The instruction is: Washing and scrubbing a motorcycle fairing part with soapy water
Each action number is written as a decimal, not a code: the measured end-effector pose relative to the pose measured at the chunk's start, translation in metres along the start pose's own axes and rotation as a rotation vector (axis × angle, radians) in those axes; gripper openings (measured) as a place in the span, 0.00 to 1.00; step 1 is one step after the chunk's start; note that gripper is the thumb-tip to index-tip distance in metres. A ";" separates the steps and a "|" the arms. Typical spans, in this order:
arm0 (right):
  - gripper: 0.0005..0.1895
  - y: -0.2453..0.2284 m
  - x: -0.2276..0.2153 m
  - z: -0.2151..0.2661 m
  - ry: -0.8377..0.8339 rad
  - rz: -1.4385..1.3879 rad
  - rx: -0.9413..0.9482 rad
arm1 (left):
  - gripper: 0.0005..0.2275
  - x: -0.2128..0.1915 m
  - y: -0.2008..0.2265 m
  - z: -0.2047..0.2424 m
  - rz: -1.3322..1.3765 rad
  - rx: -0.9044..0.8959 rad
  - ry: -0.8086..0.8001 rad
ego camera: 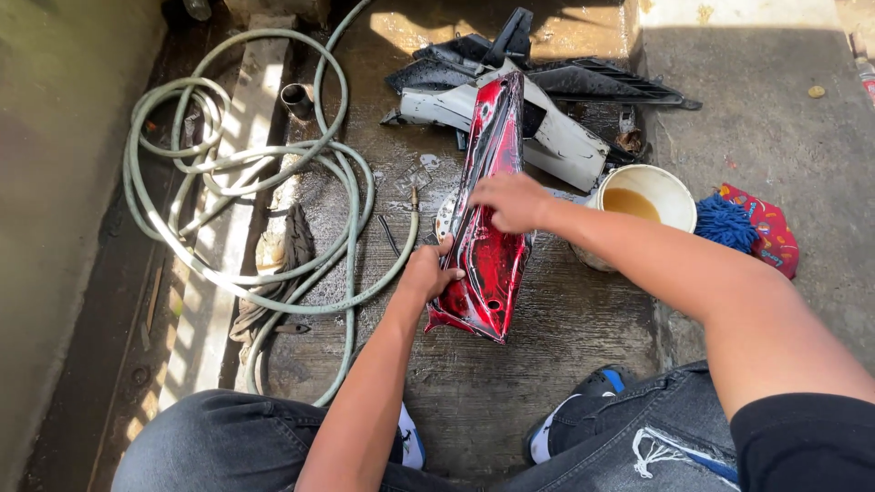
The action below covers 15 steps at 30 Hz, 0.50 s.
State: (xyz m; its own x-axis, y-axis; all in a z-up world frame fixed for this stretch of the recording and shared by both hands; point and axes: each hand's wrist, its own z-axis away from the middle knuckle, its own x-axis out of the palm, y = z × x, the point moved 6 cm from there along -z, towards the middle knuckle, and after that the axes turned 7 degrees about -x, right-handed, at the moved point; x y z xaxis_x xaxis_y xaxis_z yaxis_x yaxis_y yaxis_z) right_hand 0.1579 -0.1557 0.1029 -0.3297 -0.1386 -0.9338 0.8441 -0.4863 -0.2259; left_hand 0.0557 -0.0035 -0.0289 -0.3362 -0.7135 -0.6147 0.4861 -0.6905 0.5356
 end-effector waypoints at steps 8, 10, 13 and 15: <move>0.32 -0.017 0.017 0.009 -0.038 0.004 -0.098 | 0.33 -0.001 0.000 -0.002 -0.007 -0.005 0.003; 0.32 0.004 0.028 0.003 0.020 0.034 -0.103 | 0.33 0.001 0.001 0.002 0.005 -0.003 -0.004; 0.31 0.030 0.030 0.002 0.083 -0.017 0.104 | 0.34 -0.002 0.001 0.002 -0.019 -0.006 0.007; 0.32 -0.005 0.026 0.010 0.026 -0.124 -0.072 | 0.33 -0.002 0.002 0.005 0.010 -0.012 -0.009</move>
State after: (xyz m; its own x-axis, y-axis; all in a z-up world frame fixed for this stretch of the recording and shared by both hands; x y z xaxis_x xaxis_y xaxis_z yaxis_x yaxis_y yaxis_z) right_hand 0.1414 -0.1657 0.0828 -0.4227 -0.0585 -0.9044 0.8264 -0.4346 -0.3581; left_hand 0.0531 -0.0042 -0.0241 -0.3386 -0.7217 -0.6038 0.4993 -0.6817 0.5348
